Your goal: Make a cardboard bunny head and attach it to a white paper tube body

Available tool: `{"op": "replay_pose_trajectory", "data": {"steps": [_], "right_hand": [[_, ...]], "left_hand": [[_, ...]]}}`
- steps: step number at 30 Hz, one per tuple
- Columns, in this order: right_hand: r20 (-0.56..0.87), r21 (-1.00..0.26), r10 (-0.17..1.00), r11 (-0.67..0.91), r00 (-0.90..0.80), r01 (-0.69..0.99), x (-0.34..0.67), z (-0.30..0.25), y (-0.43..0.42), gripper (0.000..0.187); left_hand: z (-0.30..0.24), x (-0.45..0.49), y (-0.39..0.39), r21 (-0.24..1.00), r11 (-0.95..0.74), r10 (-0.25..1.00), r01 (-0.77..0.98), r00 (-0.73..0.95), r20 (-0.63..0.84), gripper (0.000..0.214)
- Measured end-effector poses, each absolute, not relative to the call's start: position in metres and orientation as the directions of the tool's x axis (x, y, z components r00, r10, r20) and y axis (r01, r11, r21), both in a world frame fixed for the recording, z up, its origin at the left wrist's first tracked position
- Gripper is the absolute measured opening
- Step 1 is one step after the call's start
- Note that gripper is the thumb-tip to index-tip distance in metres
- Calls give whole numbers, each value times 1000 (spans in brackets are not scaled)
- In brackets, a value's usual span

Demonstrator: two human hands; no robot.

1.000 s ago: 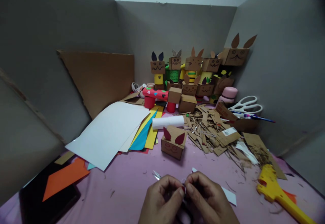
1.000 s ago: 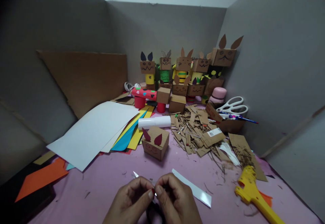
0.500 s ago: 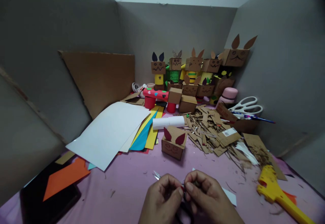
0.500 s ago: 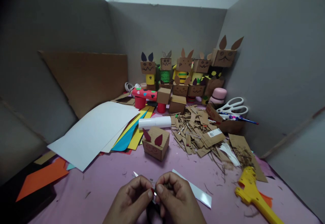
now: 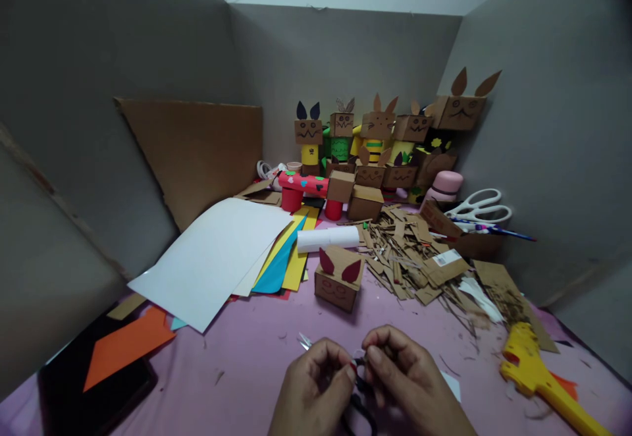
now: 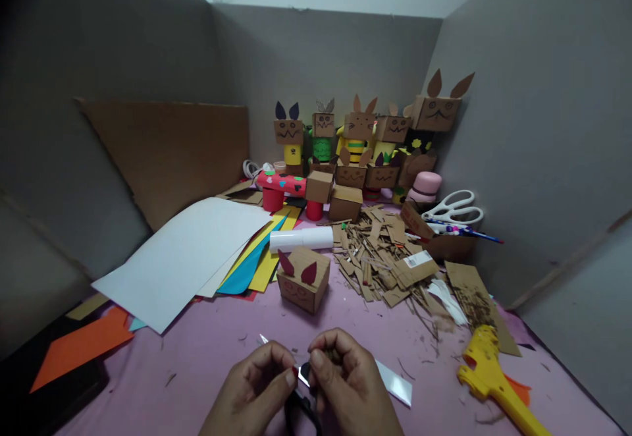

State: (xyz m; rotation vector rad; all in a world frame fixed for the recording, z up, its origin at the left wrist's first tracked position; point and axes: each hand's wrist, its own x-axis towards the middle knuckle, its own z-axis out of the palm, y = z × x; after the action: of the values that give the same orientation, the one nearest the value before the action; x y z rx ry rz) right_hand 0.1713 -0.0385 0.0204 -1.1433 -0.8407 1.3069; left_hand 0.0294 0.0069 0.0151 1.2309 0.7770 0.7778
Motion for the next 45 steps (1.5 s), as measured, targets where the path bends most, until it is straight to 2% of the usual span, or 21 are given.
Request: {"op": "replay_pose_trajectory", "data": {"steps": [4, 7, 11, 13, 16, 18, 21, 24, 28, 34, 39, 45], "right_hand": [[13, -1000, 986, 11, 168, 12, 169, 24, -43, 37], [141, -961, 972, 89, 188, 261, 169, 27, -45, 33], [138, -936, 972, 66, 188, 345, 168, 28, -46, 33], [101, -952, 976, 39, 192, 305, 168, 27, -46, 37], [-41, -999, 990, -44, 133, 25, 168, 25, -44, 43], [-134, -976, 990, -123, 52, -182, 169, 24, -42, 44], [-194, -927, 981, -190, -21, -325, 170, 22, -39, 43], [-185, -908, 981, -192, -57, -373, 172, 18, -38, 41], [-173, -908, 982, -189, -76, -375, 172, 13, -38, 40], [-185, -843, 977, -211, -101, -496, 172, 4, -34, 38], [-230, -802, 967, -254, -112, -541, 172, -2, -32, 42], [-255, -779, 959, -280, -123, -561, 173, -3, -30, 43]], "left_hand": [[24, 29, 3, 993, 117, 853, -29, 514, -85, 13], [26, 30, 2, 995, 97, 854, 10, 512, -89, 13], [25, 30, 1, 997, 60, 858, 49, 508, -77, 15], [24, 30, 1, 998, 53, 857, 41, 512, -67, 17], [21, 30, 1, 998, 63, 853, 11, 518, -60, 19], [18, 30, 2, 998, 70, 855, -7, 515, -56, 23], [15, 30, 4, 999, 43, 868, -17, 496, -29, 30], [15, 30, 5, 999, 35, 870, -37, 492, -12, 32], [15, 30, 4, 991, 103, 854, -84, 518, -45, 28], [15, 32, 3, 971, 183, 830, -151, 554, -70, 26], [23, 30, 0, 987, 119, 843, -111, 536, -42, 20], [25, 28, 0, 994, -107, 878, 21, 471, 84, 11]]}}
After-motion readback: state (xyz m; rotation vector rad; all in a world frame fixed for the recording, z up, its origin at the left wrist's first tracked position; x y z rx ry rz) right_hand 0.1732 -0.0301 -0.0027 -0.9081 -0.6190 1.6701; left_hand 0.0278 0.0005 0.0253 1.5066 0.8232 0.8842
